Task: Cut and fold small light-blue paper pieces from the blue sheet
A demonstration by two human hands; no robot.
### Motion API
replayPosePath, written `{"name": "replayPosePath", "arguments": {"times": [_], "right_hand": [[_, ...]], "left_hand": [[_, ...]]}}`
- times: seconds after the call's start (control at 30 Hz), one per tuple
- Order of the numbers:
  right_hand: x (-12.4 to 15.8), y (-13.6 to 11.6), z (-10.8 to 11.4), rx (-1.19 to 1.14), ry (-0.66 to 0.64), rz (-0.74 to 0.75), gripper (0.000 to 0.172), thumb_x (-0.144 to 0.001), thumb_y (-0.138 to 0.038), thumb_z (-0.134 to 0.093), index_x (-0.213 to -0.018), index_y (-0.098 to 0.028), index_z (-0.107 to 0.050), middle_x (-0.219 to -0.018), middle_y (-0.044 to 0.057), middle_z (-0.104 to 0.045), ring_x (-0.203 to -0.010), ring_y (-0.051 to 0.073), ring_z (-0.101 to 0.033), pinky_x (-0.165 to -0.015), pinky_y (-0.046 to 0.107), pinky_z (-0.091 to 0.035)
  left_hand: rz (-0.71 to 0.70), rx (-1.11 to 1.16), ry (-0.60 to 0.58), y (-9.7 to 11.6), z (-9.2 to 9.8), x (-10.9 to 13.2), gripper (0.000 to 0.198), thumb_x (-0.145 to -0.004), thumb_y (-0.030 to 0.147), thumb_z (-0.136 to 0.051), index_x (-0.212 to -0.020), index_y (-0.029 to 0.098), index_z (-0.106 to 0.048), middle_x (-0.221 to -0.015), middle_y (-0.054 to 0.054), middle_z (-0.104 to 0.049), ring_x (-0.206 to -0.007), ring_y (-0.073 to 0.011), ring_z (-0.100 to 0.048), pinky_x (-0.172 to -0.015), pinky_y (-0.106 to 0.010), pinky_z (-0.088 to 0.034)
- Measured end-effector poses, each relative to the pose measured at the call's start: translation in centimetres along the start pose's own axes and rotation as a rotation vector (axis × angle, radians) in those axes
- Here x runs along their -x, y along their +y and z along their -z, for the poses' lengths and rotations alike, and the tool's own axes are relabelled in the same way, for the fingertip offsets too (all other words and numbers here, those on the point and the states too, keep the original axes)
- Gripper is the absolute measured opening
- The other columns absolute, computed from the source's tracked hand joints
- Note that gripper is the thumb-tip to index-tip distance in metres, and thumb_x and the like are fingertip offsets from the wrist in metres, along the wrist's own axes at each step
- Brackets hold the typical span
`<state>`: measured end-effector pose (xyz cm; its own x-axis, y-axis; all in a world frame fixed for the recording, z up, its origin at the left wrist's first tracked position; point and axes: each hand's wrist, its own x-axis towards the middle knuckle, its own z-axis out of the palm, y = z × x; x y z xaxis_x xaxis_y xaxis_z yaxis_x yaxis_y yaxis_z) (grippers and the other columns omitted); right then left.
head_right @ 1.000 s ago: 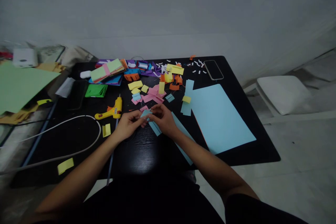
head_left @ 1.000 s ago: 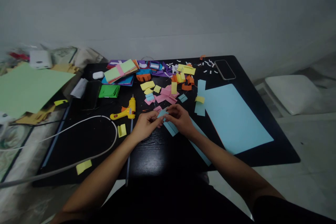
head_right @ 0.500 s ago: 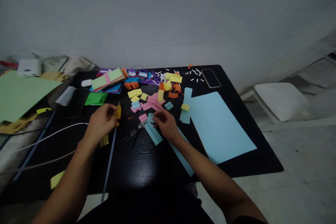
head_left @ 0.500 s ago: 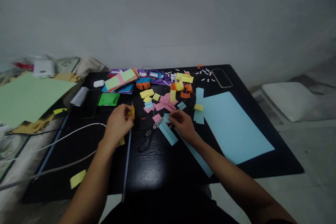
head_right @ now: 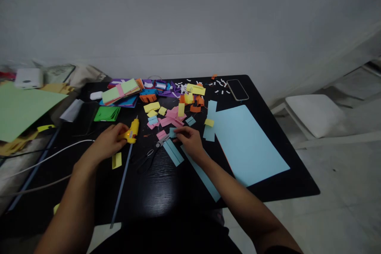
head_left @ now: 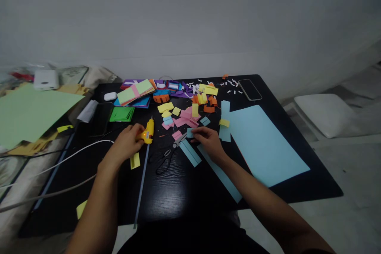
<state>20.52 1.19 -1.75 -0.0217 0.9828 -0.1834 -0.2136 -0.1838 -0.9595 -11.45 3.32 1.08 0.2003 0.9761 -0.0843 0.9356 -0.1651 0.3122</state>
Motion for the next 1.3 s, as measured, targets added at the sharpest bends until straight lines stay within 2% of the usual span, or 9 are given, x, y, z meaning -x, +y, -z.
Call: {"name": "replayPosePath", "arguments": {"times": [0.1,0.23,0.4,0.53,0.6,0.7,0.8,1.0,1.3], "right_hand": [[0.0,-0.1,0.0,-0.023,0.016,-0.011,0.018,-0.071,-0.032,-0.082,-0.083,-0.019,-0.077,-0.083,0.003,-0.076,-0.070,0.019,-0.074,-0.077,0.037,-0.062],[0.0,-0.2,-0.1,-0.025,0.034,0.004,0.024,-0.065,-0.033,-0.088,-0.082,-0.020,-0.076,-0.080,0.002,-0.076,-0.073,0.019,-0.073,-0.081,0.036,-0.060],[0.0,0.0,-0.3,0.012,0.056,0.006,0.038,-0.054,-0.036,-0.096,-0.078,-0.019,-0.071,-0.076,0.000,-0.074,-0.073,0.018,-0.070,-0.077,0.035,-0.059],[-0.2,0.2,-0.1,0.029,0.076,0.016,0.039,-0.054,-0.037,-0.096,-0.077,-0.019,-0.070,-0.077,0.001,-0.074,-0.074,0.019,-0.070,-0.077,0.035,-0.058],[-0.3,0.2,0.0,0.044,0.082,0.029,0.037,-0.056,-0.037,-0.095,-0.079,-0.019,-0.072,-0.079,0.001,-0.075,-0.077,0.019,-0.071,-0.079,0.035,-0.058],[-0.4,0.3,0.0,0.023,0.066,0.033,0.035,-0.060,-0.037,-0.092,-0.083,-0.020,-0.073,-0.080,0.001,-0.076,-0.079,0.020,-0.073,-0.083,0.037,-0.059],[-0.3,0.2,0.0,-0.012,0.038,0.039,0.034,-0.062,-0.037,-0.091,-0.084,-0.021,-0.072,-0.081,0.001,-0.077,-0.080,0.020,-0.074,-0.085,0.039,-0.060],[-0.2,0.1,-0.2,-0.030,0.027,0.038,0.034,-0.062,-0.036,-0.092,-0.085,-0.020,-0.072,-0.081,0.001,-0.076,-0.079,0.019,-0.074,-0.087,0.039,-0.060],[0.0,0.0,-0.3,-0.068,-0.003,0.043,0.036,-0.062,-0.039,-0.093,-0.085,-0.020,-0.072,-0.083,0.001,-0.076,-0.079,0.018,-0.074,-0.086,0.038,-0.061]], "left_hand": [[-0.041,0.078,0.117,0.3,0.4,-0.3,0.032,-0.075,0.022,-0.054,-0.106,0.020,-0.056,-0.103,-0.010,-0.064,-0.098,-0.0280,-0.062,-0.089,-0.040,-0.050],[-0.046,0.217,0.241,1.6,0.6,-0.4,0.033,-0.079,0.032,-0.059,-0.109,0.021,-0.054,-0.106,-0.007,-0.066,-0.090,-0.0241,-0.064,-0.081,-0.035,-0.051],[-0.073,0.347,0.229,5.1,-0.5,0.3,0.033,-0.088,0.044,-0.062,-0.111,0.022,-0.056,-0.095,-0.003,-0.069,-0.076,-0.0193,-0.065,-0.067,-0.028,-0.049],[-0.152,0.341,0.227,7.7,-1.3,1.1,0.026,-0.094,0.043,-0.057,-0.109,0.022,-0.060,-0.092,-0.004,-0.070,-0.077,-0.0204,-0.066,-0.071,-0.030,-0.050],[-0.258,0.351,0.234,8.3,-1.5,1.3,0.021,-0.096,0.040,-0.055,-0.103,0.021,-0.061,-0.089,-0.005,-0.068,-0.078,-0.0206,-0.066,-0.072,-0.031,-0.050],[-0.389,0.366,0.251,8.5,-1.7,1.4,0.018,-0.098,0.036,-0.054,-0.096,0.020,-0.062,-0.088,-0.006,-0.066,-0.080,-0.0203,-0.064,-0.075,-0.031,-0.051],[-0.444,0.386,0.229,8.6,-1.8,1.5,0.017,-0.098,0.036,-0.055,-0.092,0.020,-0.061,-0.086,-0.005,-0.064,-0.080,-0.0197,-0.063,-0.073,-0.031,-0.051],[-0.457,0.385,0.172,8.5,-2.5,1.5,0.015,-0.098,0.033,-0.055,-0.091,0.020,-0.059,-0.081,-0.004,-0.061,-0.074,-0.0178,-0.059,-0.069,-0.030,-0.049],[-0.451,0.360,0.193,8.5,-2.7,1.5,0.024,-0.099,0.035,-0.055,-0.079,0.021,-0.054,-0.073,-0.001,-0.055,-0.068,-0.0163,-0.056,-0.065,-0.029,-0.047]]}}
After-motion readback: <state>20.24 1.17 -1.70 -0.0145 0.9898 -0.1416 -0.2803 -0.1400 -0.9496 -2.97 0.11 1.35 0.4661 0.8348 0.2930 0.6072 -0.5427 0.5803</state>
